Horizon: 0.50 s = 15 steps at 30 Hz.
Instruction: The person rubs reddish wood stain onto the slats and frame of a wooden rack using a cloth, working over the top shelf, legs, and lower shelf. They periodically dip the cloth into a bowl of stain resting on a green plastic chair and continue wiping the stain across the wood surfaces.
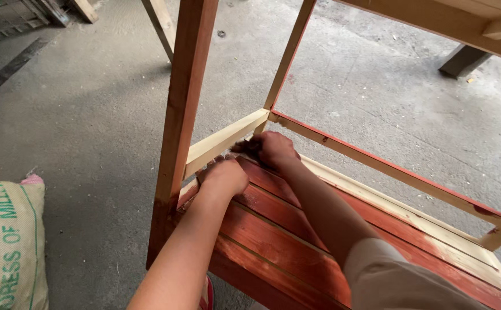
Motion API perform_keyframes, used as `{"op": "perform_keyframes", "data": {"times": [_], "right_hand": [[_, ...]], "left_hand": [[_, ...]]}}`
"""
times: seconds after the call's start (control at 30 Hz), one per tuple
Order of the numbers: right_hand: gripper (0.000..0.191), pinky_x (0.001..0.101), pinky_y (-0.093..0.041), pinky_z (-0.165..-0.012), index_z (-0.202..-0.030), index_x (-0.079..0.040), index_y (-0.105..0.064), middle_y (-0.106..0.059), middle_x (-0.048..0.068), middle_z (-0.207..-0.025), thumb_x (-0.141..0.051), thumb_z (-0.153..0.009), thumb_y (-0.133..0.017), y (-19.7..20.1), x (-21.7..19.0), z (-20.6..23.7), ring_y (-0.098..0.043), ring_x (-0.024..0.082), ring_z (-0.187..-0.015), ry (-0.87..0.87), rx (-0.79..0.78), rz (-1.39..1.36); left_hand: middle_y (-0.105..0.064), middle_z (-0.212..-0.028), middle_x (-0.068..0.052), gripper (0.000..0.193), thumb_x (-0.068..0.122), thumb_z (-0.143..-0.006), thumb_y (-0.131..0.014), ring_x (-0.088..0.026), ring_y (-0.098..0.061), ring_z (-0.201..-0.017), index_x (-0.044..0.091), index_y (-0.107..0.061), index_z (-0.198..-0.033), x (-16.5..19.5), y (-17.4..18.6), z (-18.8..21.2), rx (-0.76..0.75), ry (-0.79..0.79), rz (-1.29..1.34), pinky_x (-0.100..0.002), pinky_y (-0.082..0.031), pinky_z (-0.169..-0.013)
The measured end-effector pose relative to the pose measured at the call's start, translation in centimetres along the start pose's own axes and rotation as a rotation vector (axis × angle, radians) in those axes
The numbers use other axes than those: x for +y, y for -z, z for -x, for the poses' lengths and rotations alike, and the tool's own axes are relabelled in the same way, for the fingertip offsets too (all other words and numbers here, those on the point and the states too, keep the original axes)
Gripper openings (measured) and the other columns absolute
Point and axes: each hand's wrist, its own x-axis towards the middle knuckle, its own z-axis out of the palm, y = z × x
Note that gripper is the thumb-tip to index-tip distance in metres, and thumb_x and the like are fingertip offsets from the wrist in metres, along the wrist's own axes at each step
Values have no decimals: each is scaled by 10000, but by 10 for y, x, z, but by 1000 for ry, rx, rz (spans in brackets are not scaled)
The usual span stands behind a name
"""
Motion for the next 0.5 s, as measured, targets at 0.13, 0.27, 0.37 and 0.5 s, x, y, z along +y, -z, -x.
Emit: {"op": "perform_keyframes", "data": {"times": [0.13,0.27,0.37,0.5], "right_hand": [[274,407,-547,-895,-1163,-332,-755,-716,21,-1212,-333,-891,-724,6,16,22,-682,272,-1092,212,-3,-31],[340,384,-546,-949,-1176,-362,-780,-752,6,-1165,-260,-863,-693,43,73,91,-696,242,-1082,128,-182,-16],[270,400,-545,-928,-1119,-324,-788,-764,-5,-1131,-315,-856,-728,60,88,117,-695,241,-1078,36,-196,-19],[236,420,-554,-918,-1054,-257,-791,-758,35,-1099,-431,-906,-735,33,36,69,-699,275,-1055,-26,-95,-33]], "left_hand": [[-389,-1630,-135,564,241,-966,-518,-349,-368,-1508,116,-475,-1514,1,8,10,-68,74,29,-541,-278,-1228],[-440,-1627,-152,627,236,-932,-539,-365,-440,-1485,131,-474,-1546,8,19,18,-116,80,27,-518,-341,-1213],[-315,-1657,-154,725,301,-920,-568,-367,-322,-1513,127,-354,-1590,12,23,22,-142,65,-7,-529,-265,-1216],[-283,-1679,-140,689,350,-926,-507,-357,-276,-1542,156,-391,-1578,9,18,19,-190,37,-47,-525,-222,-1242]]}}
